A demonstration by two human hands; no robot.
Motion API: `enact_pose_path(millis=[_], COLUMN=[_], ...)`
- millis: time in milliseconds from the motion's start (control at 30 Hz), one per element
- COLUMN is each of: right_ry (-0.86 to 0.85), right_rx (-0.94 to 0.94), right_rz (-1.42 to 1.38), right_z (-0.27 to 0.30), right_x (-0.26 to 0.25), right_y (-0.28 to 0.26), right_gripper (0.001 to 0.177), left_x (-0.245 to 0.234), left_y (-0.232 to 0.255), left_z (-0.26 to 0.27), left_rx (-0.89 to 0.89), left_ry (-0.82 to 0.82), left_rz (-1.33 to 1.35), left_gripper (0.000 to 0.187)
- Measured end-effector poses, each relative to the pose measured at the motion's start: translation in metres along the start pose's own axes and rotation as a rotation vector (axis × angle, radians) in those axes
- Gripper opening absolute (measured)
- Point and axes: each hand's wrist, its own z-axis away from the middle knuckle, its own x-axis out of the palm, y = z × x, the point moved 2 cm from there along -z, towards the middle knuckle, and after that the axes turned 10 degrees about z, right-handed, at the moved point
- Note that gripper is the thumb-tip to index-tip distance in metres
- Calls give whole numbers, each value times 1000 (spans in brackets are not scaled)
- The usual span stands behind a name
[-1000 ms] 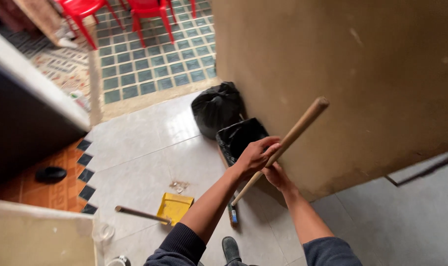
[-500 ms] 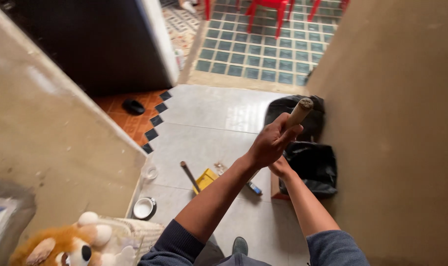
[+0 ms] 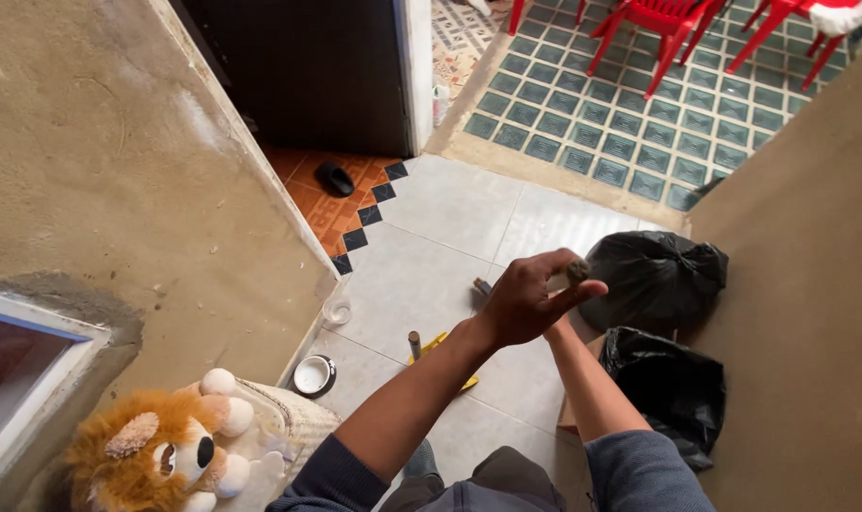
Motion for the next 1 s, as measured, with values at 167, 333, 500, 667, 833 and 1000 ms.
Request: enact_pose_path(millis=[167, 333, 500, 667, 833, 1000], right_ry=[-237, -473, -618, -757, -835, -832], right_rx=[130, 53, 93, 201, 312, 440], right_rz=[728, 1076, 990, 856, 704, 1052], right_z=[-26, -40, -42, -29, -13, 8], right_x=[0, 6, 19, 26, 28, 7], right_y=[-12, -33, -45, -43, -43, -22], right_gripper=[40, 37, 27, 29, 33, 17], left_x=[-6, 5, 15, 21, 26, 30], left_y=[-14, -32, -28, 13, 32, 48], left_z=[-20, -35, -36, -36, -34, -31], left_rx=[65, 64, 321, -75, -177, -156], left_ry=[115, 193, 294, 427, 440, 367], left_rz=[-174, -411, -650, -285, -238, -244], left_gripper=[54, 65, 47, 50, 49, 44])
